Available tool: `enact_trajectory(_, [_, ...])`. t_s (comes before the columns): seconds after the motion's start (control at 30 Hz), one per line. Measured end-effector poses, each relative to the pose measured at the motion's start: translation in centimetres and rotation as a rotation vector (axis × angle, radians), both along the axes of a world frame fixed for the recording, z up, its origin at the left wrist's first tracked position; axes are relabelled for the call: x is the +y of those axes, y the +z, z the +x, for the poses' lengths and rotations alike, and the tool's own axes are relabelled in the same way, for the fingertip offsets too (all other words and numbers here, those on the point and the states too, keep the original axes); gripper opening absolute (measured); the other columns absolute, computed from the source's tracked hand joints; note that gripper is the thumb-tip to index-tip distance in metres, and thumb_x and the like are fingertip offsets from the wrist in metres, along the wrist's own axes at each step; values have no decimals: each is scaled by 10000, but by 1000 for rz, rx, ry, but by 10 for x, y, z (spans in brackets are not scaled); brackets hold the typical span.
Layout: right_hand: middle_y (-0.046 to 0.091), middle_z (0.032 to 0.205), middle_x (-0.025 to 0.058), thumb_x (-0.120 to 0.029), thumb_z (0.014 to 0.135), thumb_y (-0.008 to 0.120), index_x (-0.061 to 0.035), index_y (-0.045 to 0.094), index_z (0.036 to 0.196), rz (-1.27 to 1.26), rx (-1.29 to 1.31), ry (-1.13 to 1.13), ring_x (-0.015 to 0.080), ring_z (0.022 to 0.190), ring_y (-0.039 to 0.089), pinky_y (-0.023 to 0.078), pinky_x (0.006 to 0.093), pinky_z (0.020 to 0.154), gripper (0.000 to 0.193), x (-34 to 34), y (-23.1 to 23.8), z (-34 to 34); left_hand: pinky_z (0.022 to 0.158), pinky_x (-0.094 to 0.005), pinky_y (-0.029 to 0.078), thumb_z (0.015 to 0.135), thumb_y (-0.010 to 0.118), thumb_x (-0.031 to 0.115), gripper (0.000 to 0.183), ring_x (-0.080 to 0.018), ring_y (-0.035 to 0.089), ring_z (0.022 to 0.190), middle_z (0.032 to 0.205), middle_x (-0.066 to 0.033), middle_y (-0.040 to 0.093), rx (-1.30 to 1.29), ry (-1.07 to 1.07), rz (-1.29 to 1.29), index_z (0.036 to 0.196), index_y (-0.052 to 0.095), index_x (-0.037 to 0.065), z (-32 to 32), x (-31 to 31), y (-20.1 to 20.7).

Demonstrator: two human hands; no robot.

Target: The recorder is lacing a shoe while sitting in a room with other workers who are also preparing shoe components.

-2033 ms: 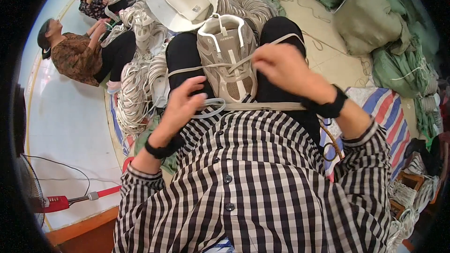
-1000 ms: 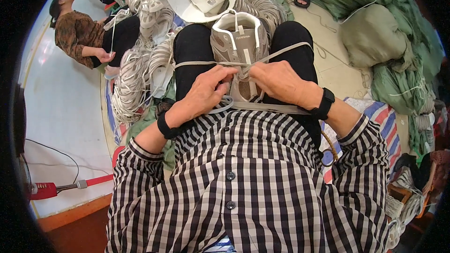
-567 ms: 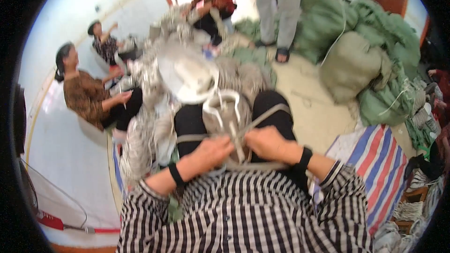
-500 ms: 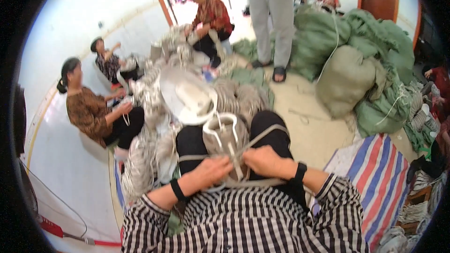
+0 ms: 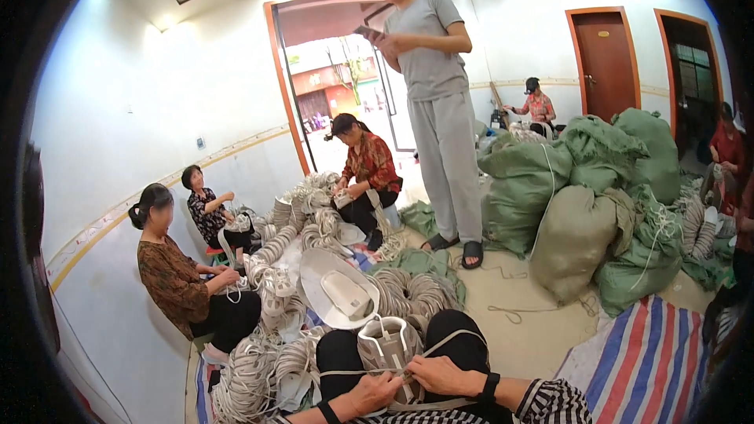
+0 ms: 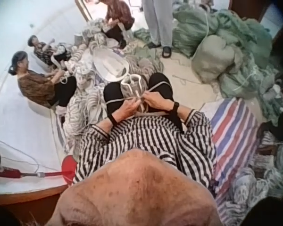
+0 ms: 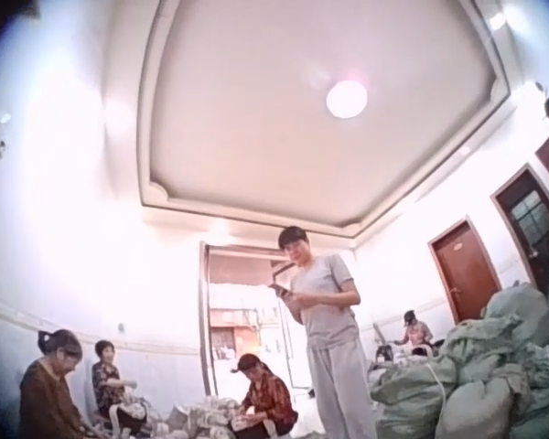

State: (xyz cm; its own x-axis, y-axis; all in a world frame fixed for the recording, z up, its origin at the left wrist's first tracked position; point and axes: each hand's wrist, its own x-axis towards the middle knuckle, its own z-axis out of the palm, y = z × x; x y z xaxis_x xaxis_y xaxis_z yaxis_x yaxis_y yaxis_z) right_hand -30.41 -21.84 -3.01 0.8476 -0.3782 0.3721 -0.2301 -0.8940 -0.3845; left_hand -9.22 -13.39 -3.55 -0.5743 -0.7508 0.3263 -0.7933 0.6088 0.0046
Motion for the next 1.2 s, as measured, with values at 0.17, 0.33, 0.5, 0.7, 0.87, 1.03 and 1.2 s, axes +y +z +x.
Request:
enact_trajectory(0.17, [542,886,154,-117,879,564,-34,530,1011,41,-3,-6,367,776,603,486,443,615,160,2,-4,-2,460,-376,489,846,581,132,128,-285,616,578,728,-113,551,266,142,-150,923,515,54,-13,9,-7])
enact_trajectory(0.33, [580,908,147,-128,878,583,-42,528,1023,37,50,10,358,804,617,506,425,633,177,3,-8,-1,542,-455,510,846,578,148,167,-357,643,661,784,-157,592,234,213,107,956,503,49,-12,15,-2])
enact_trajectory(0.5, [553,881,158,-107,865,582,-30,517,1037,32,-26,36,371,783,611,492,445,620,200,2,-10,0,618,-478,511,831,585,161,227,-381,640,711,815,-159,610,364,195,146,1013,511,49,-7,17,-5])
enact_trajectory(0.7, [575,911,136,-131,883,578,-62,533,1040,19,50,40,355,774,624,499,440,616,177,4,-10,-4,647,-408,504,793,641,215,282,-332,642,708,735,-146,636,545,279,455,998,569,36,10,-1,-13])
enact_trajectory(0.87, [562,920,134,-141,889,575,-66,533,1052,92,123,37,355,782,620,501,433,628,184,2,-12,-5,607,-324,503,827,624,185,206,-193,632,614,709,-93,629,730,260,721,952,594,25,22,-8,-12])
enact_trajectory(1.03, [565,921,145,-141,898,561,-50,527,1044,62,106,55,360,789,618,492,437,633,175,-1,-17,-5,586,-332,503,849,590,156,162,-198,640,601,703,-97,632,673,212,793,932,574,18,21,-9,-5])
enact_trajectory(1.2, [578,924,160,-144,907,545,-38,525,1036,44,79,54,368,782,618,481,455,632,168,1,-16,-9,677,-416,498,811,580,149,175,-346,641,749,770,-168,642,455,138,485,925,559,17,17,-4,1])
